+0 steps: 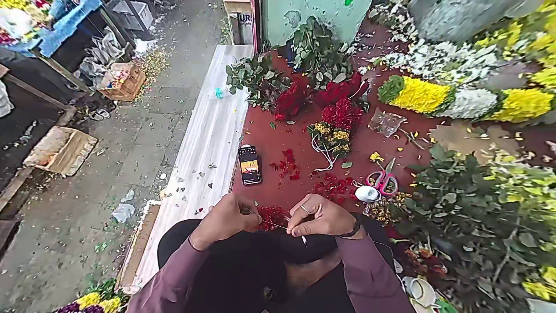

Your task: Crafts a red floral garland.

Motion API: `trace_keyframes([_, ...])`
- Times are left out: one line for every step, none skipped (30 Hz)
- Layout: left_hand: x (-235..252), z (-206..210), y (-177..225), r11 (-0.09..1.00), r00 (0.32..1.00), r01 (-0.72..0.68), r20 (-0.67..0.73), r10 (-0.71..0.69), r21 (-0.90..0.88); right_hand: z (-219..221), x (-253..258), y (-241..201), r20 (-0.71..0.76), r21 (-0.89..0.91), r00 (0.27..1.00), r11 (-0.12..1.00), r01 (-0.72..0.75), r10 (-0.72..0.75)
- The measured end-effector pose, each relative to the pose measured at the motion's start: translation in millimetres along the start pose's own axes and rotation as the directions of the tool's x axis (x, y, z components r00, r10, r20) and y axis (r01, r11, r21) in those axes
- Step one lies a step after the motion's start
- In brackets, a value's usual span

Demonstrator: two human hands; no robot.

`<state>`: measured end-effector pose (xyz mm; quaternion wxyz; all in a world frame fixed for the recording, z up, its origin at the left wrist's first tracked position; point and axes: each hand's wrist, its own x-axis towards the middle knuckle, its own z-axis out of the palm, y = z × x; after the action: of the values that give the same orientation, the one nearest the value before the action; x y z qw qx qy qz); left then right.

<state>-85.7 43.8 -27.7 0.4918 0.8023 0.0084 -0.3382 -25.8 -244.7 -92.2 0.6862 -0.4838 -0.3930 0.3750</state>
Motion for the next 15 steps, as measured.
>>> trace_keyframes([2.4, -0.5, -2.7, 1.0, 1.0, 0.014, -0.006, -0.014, 0.007, 1.6, 0.9, 0.8, 0.005, -0.009, 1.0, 1.0, -0.016, 0.016])
trace_keyframes([4.8, -0.2, -5.7, 1.0, 1.0, 0.026, -0.008, -0.026, 0.012, 3.1, 1.6, 1.7, 0.008, -0.014, 0.999, 0.999, -0.033, 0.033])
trace_keyframes([7.0, 0.6, -9.1, 0.999, 0.999, 0.036, -0.011, -0.035, 0.015, 4.4, 2.1, 2.5, 0.01, -0.017, 0.999, 0.998, -0.053, 0.053])
trace_keyframes([8.9, 1.5, -13.0, 0.999, 0.999, 0.044, -0.016, -0.043, 0.022, 5.1, 2.7, 3.5, 0.013, -0.022, 0.997, 0.997, -0.074, 0.074])
trace_keyframes([10.5, 2.4, -17.3, 0.998, 0.998, 0.053, -0.025, -0.052, 0.037, 5.4, 3.0, 4.8, 0.013, -0.025, 0.996, 0.995, -0.093, 0.093])
trace_keyframes([11.4, 3.6, -21.4, 0.997, 0.998, 0.058, -0.04, -0.055, 0.053, 4.8, 3.1, 6.7, 0.013, -0.028, 0.993, 0.993, -0.114, 0.114])
trace_keyframes([11.5, 4.6, -24.9, 0.996, 0.997, 0.057, -0.054, -0.053, 0.068, 3.3, 2.9, 8.9, 0.014, -0.029, 0.99, 0.99, -0.139, 0.14])
trace_keyframes([10.9, 6.0, -27.7, 0.995, 0.996, 0.058, -0.065, -0.053, 0.08, 1.2, 1.8, 11.3, 0.011, -0.031, 0.985, 0.985, -0.171, 0.171])
trace_keyframes([10.4, 7.5, -29.6, 0.994, 0.996, 0.059, -0.077, -0.052, 0.097, -2.4, -0.3, 13.8, -0.004, -0.04, 0.976, 0.975, -0.217, 0.217])
trace_keyframes([9.7, 9.6, -31.1, 0.991, 0.994, 0.055, -0.097, -0.043, 0.119, -8.2, -3.7, 16.5, -0.034, -0.052, 0.958, 0.957, -0.285, 0.284])
trace_keyframes([8.9, 11.8, -32.1, 0.989, 0.992, 0.044, -0.121, -0.027, 0.143, -16.4, -8.4, 20.5, -0.083, -0.06, 0.928, 0.928, -0.368, 0.363])
trace_keyframes([7.8, 13.8, -32.5, 0.985, 0.99, 0.031, -0.143, -0.007, 0.167, -25.5, -13.9, 27.0, -0.164, -0.064, 0.879, 0.885, -0.462, 0.447])
trace_keyframes([7.0, 15.2, -32.8, 0.984, 0.987, 0.011, -0.16, 0.018, 0.18, -36.7, -19.4, 35.9, -0.266, -0.069, 0.8, 0.818, -0.572, 0.537])
trace_keyframes([6.5, 16.3, -32.9, 0.983, 0.985, -0.011, -0.169, 0.043, 0.183, -49.7, -23.8, 48.0, -0.38, -0.07, 0.697, 0.733, -0.677, 0.608])
trace_keyframes([6.2, 17.5, -33.0, 0.983, 0.984, -0.037, -0.167, 0.068, 0.182, -63.5, -26.3, 62.5, -0.501, -0.084, 0.578, 0.628, -0.773, 0.644])
